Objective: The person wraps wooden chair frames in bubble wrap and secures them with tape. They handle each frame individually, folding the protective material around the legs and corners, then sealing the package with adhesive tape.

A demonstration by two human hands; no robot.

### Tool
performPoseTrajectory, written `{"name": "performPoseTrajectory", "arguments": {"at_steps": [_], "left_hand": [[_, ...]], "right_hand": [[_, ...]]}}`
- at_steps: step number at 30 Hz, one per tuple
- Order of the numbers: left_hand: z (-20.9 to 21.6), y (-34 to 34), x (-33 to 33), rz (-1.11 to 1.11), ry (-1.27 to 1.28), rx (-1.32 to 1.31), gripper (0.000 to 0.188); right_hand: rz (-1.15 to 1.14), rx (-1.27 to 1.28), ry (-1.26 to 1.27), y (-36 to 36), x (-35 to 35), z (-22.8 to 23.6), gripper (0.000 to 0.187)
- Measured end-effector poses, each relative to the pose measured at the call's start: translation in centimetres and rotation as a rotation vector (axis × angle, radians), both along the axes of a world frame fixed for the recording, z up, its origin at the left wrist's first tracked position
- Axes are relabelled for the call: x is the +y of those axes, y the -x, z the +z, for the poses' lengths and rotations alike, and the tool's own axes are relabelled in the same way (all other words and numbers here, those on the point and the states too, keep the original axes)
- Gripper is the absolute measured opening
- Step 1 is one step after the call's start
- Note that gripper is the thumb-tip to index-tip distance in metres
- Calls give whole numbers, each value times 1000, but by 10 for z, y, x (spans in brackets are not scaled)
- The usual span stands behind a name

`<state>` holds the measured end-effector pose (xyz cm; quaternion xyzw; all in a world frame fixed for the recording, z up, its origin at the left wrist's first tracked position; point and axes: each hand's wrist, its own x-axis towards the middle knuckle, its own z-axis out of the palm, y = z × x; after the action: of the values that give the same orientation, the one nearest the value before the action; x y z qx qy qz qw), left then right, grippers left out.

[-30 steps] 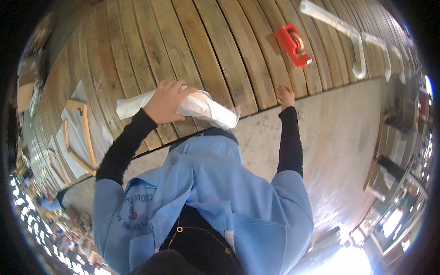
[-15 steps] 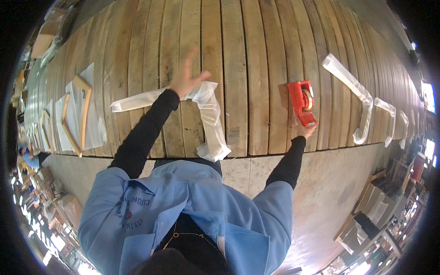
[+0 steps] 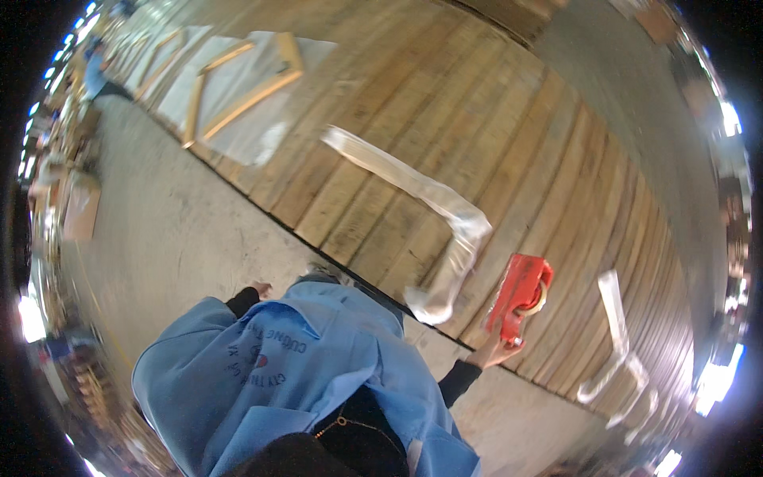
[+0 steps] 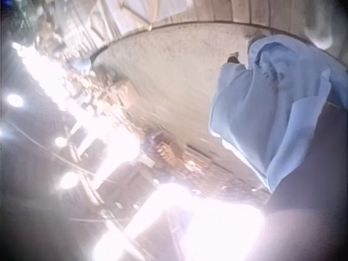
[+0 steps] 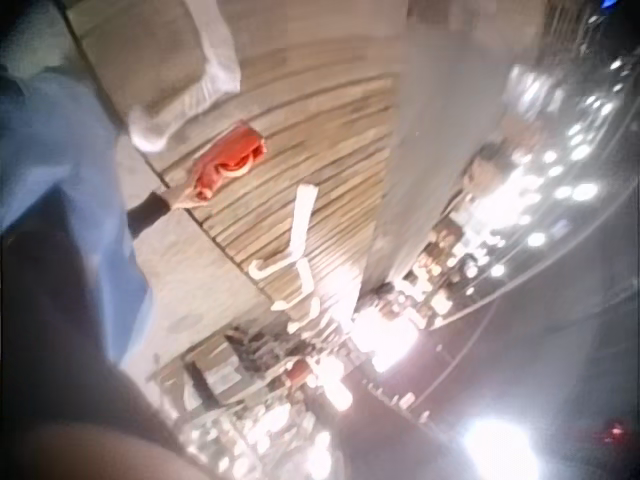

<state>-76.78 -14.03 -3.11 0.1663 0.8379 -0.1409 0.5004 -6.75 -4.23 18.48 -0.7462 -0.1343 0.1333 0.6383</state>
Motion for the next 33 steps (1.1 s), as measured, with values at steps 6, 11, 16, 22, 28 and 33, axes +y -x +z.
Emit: {"name": "performPoseTrajectory", "arguments": {"at_steps": [6,11,16,22,28,33], "left_hand": [[-6,-16,-17,-613,-321,-167,42],[90,38,27,210,-600,-239,46],[82,135,-65,638,-1020,59,44],[-6,154,-203,1198,-655,98,36],[-44,234,-138,-100,-357,124,44],[-5,489,16,351,-952,448,45]], "right_hand": [[707,307,61,185,32,-6,82],[942,772,298,382,68,-14,42],[1157,873,361,525,108,-21,44],[637,284,176,626,236,-39,96],[340,-160,221,651,384,-143,103],[312,-156,841,810,393,-204,75]]}}
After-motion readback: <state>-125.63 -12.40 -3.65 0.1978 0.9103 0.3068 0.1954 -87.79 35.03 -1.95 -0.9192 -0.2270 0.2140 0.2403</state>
